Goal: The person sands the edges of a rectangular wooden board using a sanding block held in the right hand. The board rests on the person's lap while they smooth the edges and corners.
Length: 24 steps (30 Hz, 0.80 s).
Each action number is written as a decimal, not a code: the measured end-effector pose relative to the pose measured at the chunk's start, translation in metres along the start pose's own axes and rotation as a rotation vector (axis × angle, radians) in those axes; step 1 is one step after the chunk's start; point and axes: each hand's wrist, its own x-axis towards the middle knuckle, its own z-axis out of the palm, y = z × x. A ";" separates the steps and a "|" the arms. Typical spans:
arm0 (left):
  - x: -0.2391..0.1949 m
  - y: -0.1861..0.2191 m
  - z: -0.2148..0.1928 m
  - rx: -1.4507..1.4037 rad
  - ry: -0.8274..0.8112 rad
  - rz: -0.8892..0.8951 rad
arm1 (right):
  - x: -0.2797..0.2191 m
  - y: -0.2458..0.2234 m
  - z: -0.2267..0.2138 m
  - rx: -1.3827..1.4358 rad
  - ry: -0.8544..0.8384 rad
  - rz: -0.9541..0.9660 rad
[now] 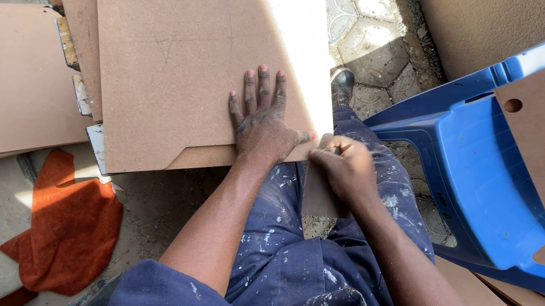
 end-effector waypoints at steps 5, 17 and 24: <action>0.001 0.000 -0.001 0.000 0.001 -0.005 | 0.001 -0.010 -0.013 -0.045 0.058 0.037; 0.004 -0.001 0.005 0.008 0.008 0.011 | -0.002 -0.003 -0.017 -0.067 0.059 -0.030; 0.006 -0.005 0.014 0.024 0.036 0.022 | 0.036 0.013 -0.029 -0.171 0.126 0.029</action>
